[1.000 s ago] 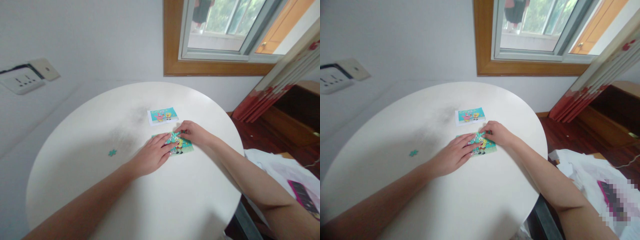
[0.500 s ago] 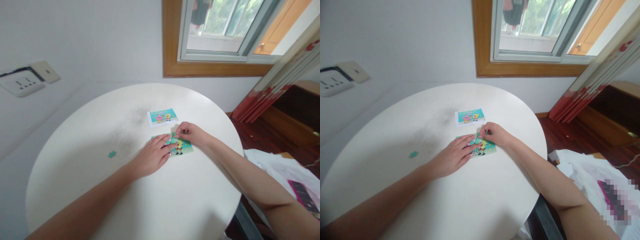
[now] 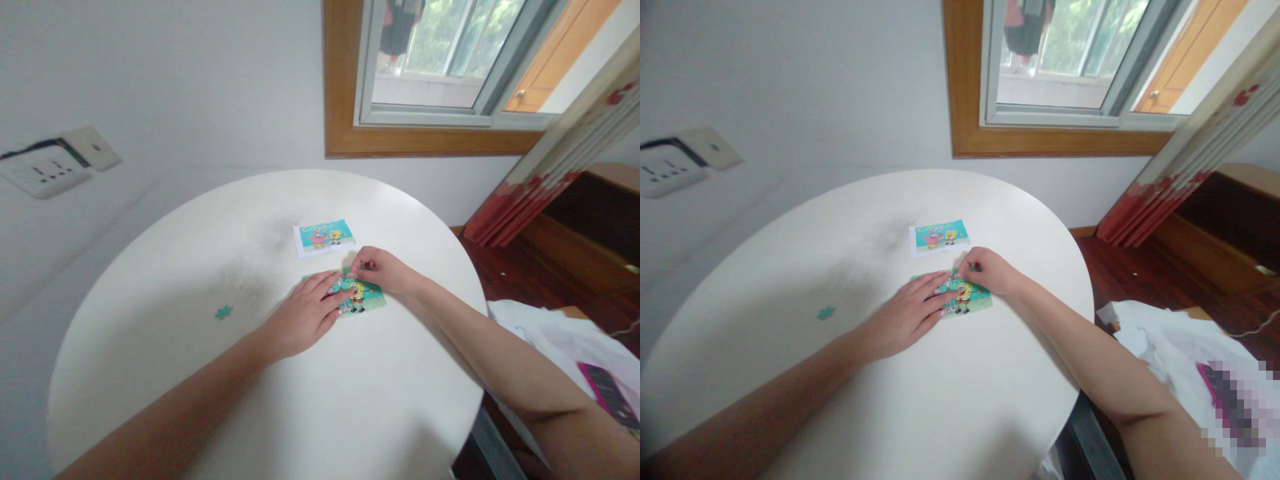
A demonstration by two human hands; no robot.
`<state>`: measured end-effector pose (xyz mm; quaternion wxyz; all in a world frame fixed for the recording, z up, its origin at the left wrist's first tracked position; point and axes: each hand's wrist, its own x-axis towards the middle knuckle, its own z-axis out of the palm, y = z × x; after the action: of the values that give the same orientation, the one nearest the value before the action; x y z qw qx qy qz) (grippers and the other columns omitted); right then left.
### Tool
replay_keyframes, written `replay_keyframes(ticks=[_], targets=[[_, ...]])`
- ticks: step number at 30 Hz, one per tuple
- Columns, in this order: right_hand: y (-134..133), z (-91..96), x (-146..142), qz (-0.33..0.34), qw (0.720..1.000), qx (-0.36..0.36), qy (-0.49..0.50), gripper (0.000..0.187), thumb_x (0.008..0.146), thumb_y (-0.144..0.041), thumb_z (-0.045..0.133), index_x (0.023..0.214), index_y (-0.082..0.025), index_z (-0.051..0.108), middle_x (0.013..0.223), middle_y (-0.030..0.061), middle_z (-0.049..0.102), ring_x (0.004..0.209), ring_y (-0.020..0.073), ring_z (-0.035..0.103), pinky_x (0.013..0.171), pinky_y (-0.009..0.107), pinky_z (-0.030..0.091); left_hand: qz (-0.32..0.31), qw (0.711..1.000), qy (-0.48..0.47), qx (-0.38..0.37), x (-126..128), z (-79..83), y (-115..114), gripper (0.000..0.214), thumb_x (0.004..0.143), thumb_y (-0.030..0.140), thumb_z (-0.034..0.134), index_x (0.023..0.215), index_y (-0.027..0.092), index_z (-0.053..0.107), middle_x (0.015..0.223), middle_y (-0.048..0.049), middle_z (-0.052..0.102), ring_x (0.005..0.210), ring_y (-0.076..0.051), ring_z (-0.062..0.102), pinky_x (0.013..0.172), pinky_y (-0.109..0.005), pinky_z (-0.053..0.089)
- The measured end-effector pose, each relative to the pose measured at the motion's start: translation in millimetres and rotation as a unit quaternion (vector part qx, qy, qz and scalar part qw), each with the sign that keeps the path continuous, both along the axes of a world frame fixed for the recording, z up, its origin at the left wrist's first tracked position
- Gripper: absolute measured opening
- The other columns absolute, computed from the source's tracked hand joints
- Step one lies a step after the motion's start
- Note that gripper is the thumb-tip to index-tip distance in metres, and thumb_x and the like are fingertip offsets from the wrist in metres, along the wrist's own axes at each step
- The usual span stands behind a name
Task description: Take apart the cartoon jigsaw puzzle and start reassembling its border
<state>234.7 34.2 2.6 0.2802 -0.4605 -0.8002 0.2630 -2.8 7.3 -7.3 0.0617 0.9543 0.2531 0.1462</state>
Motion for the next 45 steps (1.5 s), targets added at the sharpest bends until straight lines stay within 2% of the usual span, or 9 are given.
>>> replay_keyframes(ticks=[6, 12, 19, 28, 32, 34, 39, 45], targets=[[1, 0.0, 2, 0.007, 1.0, 0.018, -0.001, 0.005, 0.078, -0.017, 0.063, 0.076, -0.016, 0.068, 0.077, 0.0014, 0.059, 0.072, 0.0124, 0.051, 0.068, 0.024, 0.04, 0.003, 1.0, 0.003, 0.004, -1, 0.0, 0, 0.04, 0.095, 0.029, 0.041, 0.134, 0.029, 0.049, 0.144, -0.0068, 0.041, 0.134, -0.027, 0.033, 0.108, -0.049, 0.034], [1, 1.9, 2, 0.018, 0.999, 0.033, 0.009, 0.009, 0.076, -0.01, 0.063, 0.076, -0.016, 0.07, 0.076, 0.0016, 0.059, 0.074, 0.0126, 0.051, 0.068, 0.024, 0.04, 0.007, 1.0, 0.017, 0.006, 0, 0.3, 0, 0.041, 0.096, 0.03, 0.04, 0.136, 0.027, 0.047, 0.145, -0.0079, 0.041, 0.136, -0.027, 0.032, 0.109, -0.049, 0.033], [2, -0.5, 3, 0.0, 0.999, 0.037, -0.001, 0.011, 0.075, -0.008, 0.064, 0.076, -0.017, 0.071, 0.078, 0.0016, 0.057, 0.074, 0.0123, 0.052, 0.069, 0.024, 0.041, 0.017, 1.0, 0.025, 0.004, 0, -0.5, 0, 0.042, 0.096, 0.03, 0.04, 0.137, 0.021, 0.045, 0.146, -0.0101, 0.039, 0.135, -0.027, 0.032, 0.11, -0.048, 0.032], [2, -3.9, 3, -0.006, 0.998, 0.043, -0.043, 0.014, 0.076, -0.012, 0.066, 0.08, -0.022, 0.074, 0.083, 0.0005, 0.055, 0.07, 0.0099, 0.053, 0.067, 0.023, 0.041, 0.01, 1.0, 0.005, 0.003, 1, -1.1, 1, 0.044, 0.095, 0.028, 0.042, 0.138, 0.023, 0.044, 0.143, -0.0099, 0.043, 0.133, -0.028, 0.036, 0.108, -0.049, 0.035], [0, 3.1, 4, -0.022, 0.998, 0.052, -0.034, 0.01, 0.082, -0.021, 0.064, 0.085, -0.021, 0.074, 0.086, 0.0022, 0.057, 0.072, 0.0106, 0.054, 0.07, 0.024, 0.042, 0.014, 1.0, 0.007, 0.003, 1, -0.5, 1, 0.042, 0.094, 0.028, 0.042, 0.136, 0.022, 0.046, 0.143, -0.0099, 0.043, 0.133, -0.027, 0.035, 0.11, -0.048, 0.033], [-2, 8.5, 6, -0.025, 0.997, 0.064, -0.028, 0.015, 0.086, -0.026, 0.06, 0.086, -0.019, 0.073, 0.085, 0.0037, 0.058, 0.073, 0.0115, 0.055, 0.07, 0.025, 0.043, 0.016, 1.0, 0.009, 0.004, 1, -0.3, 0, 0.042, 0.095, 0.029, 0.042, 0.136, 0.022, 0.047, 0.143, -0.0098, 0.042, 0.133, -0.027, 0.035, 0.11, -0.048, 0.033], [-5, 11.9, 8, 0.014, 0.989, 0.117, -0.094, 0.021, 0.088, -0.029, 0.057, 0.08, -0.019, 0.073, 0.084, 0.0045, 0.06, 0.078, 0.0139, 0.055, 0.073, 0.026, 0.041, 0.015, 1.0, 0.021, 0.013, 2, 1.0, -1, 0.041, 0.095, 0.029, 0.04, 0.135, 0.021, 0.047, 0.143, -0.0102, 0.042, 0.134, -0.027, 0.034, 0.111, -0.048, 0.032], [-6, 8.3, 5, 0.014, 0.983, 0.131, -0.124, 0.022, 0.089, -0.032, 0.055, 0.083, -0.02, 0.073, 0.086, 0.0051, 0.06, 0.082, 0.0152, 0.054, 0.075, 0.028, 0.039, 0.012, 1.0, 0.01, 0.018, 1, -0.6, 0, 0.041, 0.096, 0.03, 0.039, 0.136, 0.022, 0.046, 0.144, -0.0099, 0.042, 0.133, -0.027, 0.034, 0.109, -0.048, 0.033]])
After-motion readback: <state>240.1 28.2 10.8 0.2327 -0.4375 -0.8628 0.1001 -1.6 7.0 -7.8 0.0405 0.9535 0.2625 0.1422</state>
